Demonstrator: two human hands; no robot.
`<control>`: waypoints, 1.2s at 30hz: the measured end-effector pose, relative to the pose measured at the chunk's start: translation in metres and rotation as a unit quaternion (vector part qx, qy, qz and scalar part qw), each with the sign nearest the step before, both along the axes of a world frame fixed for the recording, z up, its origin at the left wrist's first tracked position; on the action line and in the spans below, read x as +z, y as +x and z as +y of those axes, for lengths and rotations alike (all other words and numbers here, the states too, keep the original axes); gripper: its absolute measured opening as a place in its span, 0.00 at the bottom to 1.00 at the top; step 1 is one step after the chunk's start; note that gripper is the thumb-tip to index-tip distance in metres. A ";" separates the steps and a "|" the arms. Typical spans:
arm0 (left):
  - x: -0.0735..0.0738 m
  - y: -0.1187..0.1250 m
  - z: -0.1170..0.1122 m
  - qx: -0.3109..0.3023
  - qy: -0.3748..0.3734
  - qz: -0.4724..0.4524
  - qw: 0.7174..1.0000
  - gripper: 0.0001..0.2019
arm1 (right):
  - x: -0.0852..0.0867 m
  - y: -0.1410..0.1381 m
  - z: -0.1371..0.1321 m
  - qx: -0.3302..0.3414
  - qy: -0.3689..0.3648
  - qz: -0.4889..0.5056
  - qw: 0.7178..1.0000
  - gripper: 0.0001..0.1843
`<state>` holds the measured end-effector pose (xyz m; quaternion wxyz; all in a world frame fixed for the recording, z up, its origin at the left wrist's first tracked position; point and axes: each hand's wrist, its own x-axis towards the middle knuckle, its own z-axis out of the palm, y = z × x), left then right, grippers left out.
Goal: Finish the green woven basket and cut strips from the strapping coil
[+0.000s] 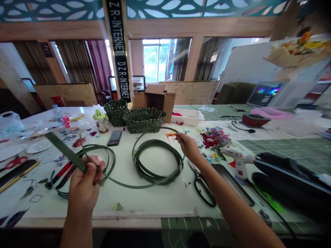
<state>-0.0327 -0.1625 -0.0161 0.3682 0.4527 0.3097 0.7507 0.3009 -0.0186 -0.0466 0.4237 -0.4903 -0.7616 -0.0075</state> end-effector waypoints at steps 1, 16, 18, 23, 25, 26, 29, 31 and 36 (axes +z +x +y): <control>0.001 -0.001 0.000 -0.013 -0.005 0.022 1.000 0.09 | -0.004 0.001 -0.003 0.008 -0.019 -0.022 1.000 0.14; 0.011 0.055 0.015 -0.197 -0.035 0.283 0.938 0.12 | 0.034 -0.092 -0.138 0.257 -0.135 -0.021 0.957 0.22; 0.012 0.061 0.019 -0.198 -0.009 0.278 0.940 0.12 | 0.029 -0.103 -0.144 0.279 -0.153 -0.019 0.948 0.15; 0.000 0.063 0.023 -0.121 0.050 0.351 0.927 0.14 | 0.022 -0.089 -0.125 0.262 -0.201 0.219 0.918 0.17; -0.012 0.063 0.025 -0.104 0.068 0.424 0.897 0.13 | 0.032 -0.079 -0.114 0.275 -0.219 0.323 0.879 0.18; -0.020 0.064 0.026 -0.091 0.079 0.458 0.881 0.13 | 0.039 -0.075 -0.109 0.287 -0.236 0.356 0.858 0.19; -0.040 0.066 0.035 -0.053 0.110 0.537 0.835 0.11 | 0.062 -0.071 -0.103 0.326 -0.289 0.406 0.803 0.20; -0.047 0.067 0.045 -0.039 0.121 0.574 0.809 0.12 | 0.074 -0.073 -0.104 0.349 -0.309 0.421 0.778 0.19; -0.028 0.068 0.069 0.028 0.101 0.493 0.864 0.17 | 0.089 -0.072 -0.110 0.344 -0.185 0.422 0.818 0.10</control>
